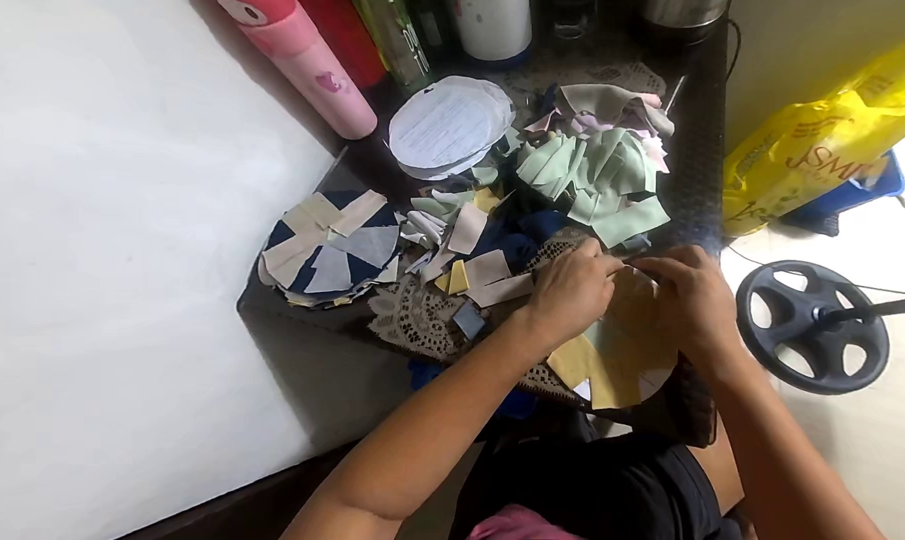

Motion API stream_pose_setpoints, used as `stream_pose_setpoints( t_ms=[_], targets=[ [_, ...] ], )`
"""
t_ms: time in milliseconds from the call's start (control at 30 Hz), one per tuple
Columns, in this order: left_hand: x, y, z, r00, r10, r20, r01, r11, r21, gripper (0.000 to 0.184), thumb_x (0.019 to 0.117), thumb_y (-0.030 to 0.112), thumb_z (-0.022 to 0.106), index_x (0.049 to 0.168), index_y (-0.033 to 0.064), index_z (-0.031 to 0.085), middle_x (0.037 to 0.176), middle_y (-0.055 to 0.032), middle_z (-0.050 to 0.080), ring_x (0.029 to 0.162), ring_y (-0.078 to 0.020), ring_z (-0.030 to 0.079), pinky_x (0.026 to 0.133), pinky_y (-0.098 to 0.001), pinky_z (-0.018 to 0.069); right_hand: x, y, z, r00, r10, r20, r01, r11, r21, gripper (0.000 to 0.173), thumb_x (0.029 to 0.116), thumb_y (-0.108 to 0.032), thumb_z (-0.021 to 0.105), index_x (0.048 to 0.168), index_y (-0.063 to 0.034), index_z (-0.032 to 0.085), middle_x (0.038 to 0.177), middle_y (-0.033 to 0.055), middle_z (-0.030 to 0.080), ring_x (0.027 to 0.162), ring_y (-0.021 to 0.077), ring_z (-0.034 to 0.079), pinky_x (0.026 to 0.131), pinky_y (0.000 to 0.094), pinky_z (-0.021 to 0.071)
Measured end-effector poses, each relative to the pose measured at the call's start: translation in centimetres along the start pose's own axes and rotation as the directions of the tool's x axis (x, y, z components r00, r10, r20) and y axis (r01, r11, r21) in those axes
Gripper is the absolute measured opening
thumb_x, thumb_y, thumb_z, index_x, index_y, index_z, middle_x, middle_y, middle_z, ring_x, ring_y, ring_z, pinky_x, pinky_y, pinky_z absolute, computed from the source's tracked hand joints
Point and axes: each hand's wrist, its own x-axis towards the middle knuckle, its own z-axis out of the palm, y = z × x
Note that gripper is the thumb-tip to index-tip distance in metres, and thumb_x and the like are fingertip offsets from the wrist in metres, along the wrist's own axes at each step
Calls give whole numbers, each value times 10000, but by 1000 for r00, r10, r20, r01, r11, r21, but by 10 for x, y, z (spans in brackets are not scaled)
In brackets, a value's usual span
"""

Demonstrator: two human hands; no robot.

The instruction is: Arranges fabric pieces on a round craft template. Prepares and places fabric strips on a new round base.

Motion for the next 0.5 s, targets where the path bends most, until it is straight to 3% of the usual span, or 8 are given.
stream_pose_setpoints(
  t_ms=[133, 300, 500],
  targets=[
    [-3, -2, 3, 1000, 14, -22, -15, 1000, -14, 272, 999, 136, 631, 1244, 126, 750, 1112, -137, 666, 970, -287, 662, 838, -456, 555, -11, 5, -1, 988, 103, -114, -95, 992, 78, 285, 938, 71, 561, 1056, -71, 778, 1106, 202, 676, 1043, 402, 640, 834, 592, 515],
    [-5, -5, 7, 995, 59, -75, -58, 998, 16, 274, 993, 140, 647, 1245, 124, 752, 1111, -146, 669, 957, -294, 668, 820, -459, 562, -21, 9, 8, 976, 110, -190, -90, 989, 114, 241, 922, 68, 567, 1010, -36, 766, 1050, 206, 675, 972, 374, 653, 803, 551, 528],
    [-7, -7, 11, 991, 94, -98, -89, 995, 51, 281, 995, 137, 643, 1254, 93, 743, 1127, -167, 671, 957, -321, 672, 821, -476, 566, -24, 12, 15, 969, 109, -222, -81, 988, 130, 240, 909, 67, 572, 1009, -34, 765, 1067, 206, 682, 1025, 395, 643, 846, 575, 507]
  ],
)
